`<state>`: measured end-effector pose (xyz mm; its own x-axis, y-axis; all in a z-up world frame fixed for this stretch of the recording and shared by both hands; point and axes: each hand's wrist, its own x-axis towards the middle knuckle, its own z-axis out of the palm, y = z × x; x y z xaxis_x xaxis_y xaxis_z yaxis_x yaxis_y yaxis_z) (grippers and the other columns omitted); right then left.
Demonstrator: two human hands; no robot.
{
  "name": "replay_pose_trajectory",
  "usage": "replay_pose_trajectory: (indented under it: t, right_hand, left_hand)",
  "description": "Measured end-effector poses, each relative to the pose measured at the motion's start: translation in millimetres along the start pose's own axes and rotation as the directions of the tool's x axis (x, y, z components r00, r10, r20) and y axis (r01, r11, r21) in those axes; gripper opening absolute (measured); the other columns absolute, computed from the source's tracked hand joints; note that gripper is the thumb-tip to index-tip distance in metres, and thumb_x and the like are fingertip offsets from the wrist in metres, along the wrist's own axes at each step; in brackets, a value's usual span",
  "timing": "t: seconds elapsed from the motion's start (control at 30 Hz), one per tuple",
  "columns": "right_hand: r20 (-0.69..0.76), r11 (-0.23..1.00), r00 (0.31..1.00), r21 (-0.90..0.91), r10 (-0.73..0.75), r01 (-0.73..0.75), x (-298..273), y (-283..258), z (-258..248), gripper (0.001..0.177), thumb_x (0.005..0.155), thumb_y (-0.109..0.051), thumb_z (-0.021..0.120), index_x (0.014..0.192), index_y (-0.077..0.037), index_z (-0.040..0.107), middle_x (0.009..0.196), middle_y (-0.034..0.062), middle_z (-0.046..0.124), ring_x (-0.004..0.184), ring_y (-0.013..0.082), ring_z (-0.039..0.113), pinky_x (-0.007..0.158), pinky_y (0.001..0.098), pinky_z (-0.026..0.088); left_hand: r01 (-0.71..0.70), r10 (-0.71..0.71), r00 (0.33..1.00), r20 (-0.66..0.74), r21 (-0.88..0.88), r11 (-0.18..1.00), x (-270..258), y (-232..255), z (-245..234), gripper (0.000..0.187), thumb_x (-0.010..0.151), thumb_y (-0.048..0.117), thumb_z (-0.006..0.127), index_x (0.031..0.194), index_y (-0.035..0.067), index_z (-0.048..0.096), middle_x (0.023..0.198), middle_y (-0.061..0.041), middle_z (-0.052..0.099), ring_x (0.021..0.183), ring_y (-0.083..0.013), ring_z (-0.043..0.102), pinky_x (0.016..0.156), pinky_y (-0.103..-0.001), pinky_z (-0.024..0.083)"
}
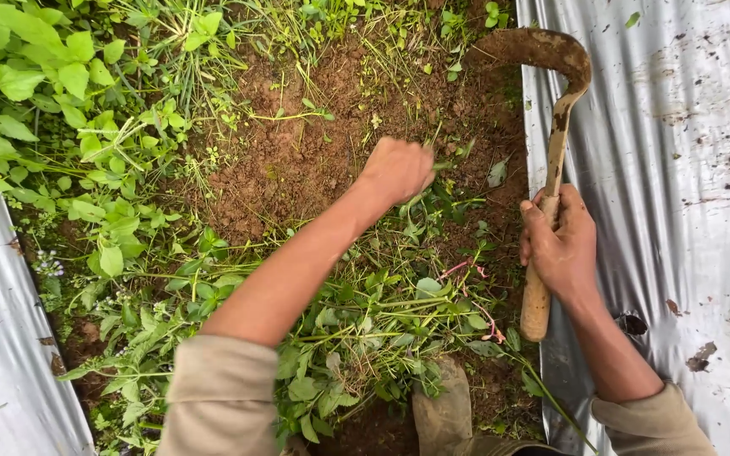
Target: The person pulls weeds by hand from around plants growing through a plastic ground cover. They then use a hoe to loosen soil and remove weeds from the path between two rows of plants, gathering the removed vegetation into a pile.
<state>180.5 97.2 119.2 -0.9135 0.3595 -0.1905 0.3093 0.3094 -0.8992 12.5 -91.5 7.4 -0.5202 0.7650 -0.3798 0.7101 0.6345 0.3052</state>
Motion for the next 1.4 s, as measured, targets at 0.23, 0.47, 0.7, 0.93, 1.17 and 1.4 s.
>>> replay_pose_trajectory:
  t: [0.23,0.47,0.7,0.93,1.17,1.4]
  right_hand:
    - [0.035,0.999,0.999,0.025,-0.023,0.022,0,1,-1,0.010,0.108,-0.002,0.054,0.105,0.008,0.049,0.054,0.0137,0.049,0.036,0.0241,0.052,0.040,0.0357,0.044]
    - [0.050,0.991,0.993,-0.091,0.103,-0.098,-4,-21,6,0.014,0.111,-0.009,0.052,0.103,-0.008,0.042,0.067,0.0037,0.051,0.044,0.0148,0.047,0.039,0.0291,0.046]
    - [0.059,0.991,0.989,-0.017,0.135,-0.134,-14,-26,13,0.012,0.109,-0.006,0.052,0.103,-0.009,0.042,0.063,0.0022,0.050,0.042,0.0143,0.045,0.038,0.0281,0.043]
    - [0.064,0.990,0.989,-0.036,0.136,-0.134,-19,-33,12,0.014,0.111,-0.003,0.052,0.103,-0.008,0.041,0.071,0.0057,0.050,0.048,0.0154,0.048,0.038,0.0295,0.046]
    - [0.248,0.976,0.946,0.007,0.210,-0.219,-15,-48,28,0.010,0.112,-0.004,0.046,0.104,-0.008,0.042,0.071,0.0058,0.047,0.048,0.0159,0.044,0.040,0.0306,0.043]
    - [0.756,0.722,0.605,0.271,0.250,-0.637,30,-3,73,0.025,0.111,-0.029,0.043,0.094,-0.013,0.051,0.057,-0.0001,0.037,0.038,0.0100,0.032,0.031,0.0261,0.031]
  left_hand:
    - [0.195,-0.154,0.980,0.129,-0.424,0.885,-84,19,-64,0.073,0.085,0.044,0.070,0.145,0.010,0.046,0.152,-0.030,0.037,0.142,-0.0476,0.035,0.115,-0.066,0.024]
    - [0.210,-0.215,0.977,0.000,-0.214,0.954,-70,82,-15,0.086,0.090,0.069,0.054,0.158,0.033,0.016,0.166,-0.007,0.005,0.149,-0.0413,0.005,0.120,-0.062,0.006]
    - [0.098,-0.088,0.958,-0.272,0.024,0.995,-51,108,38,0.047,0.089,0.004,0.061,0.135,0.013,0.055,0.139,-0.009,0.058,0.123,-0.0221,0.056,0.106,-0.050,0.046]
    - [0.101,-0.118,0.984,0.136,0.121,0.987,-114,73,-20,0.023,0.099,0.012,0.055,0.120,0.005,0.064,0.136,-0.014,0.060,0.132,-0.0277,0.052,0.122,-0.052,0.031]
    - [0.314,-0.320,0.939,-0.122,-0.071,0.947,-188,17,27,0.037,0.093,0.018,0.059,0.130,0.014,0.057,0.133,-0.010,0.057,0.122,-0.0299,0.050,0.103,-0.051,0.038]
    - [0.325,-0.420,0.904,-0.076,-0.513,0.794,-247,44,14,0.078,0.097,0.063,0.016,0.152,0.008,0.029,0.163,-0.011,0.025,0.151,-0.0295,0.020,0.125,-0.053,0.007]
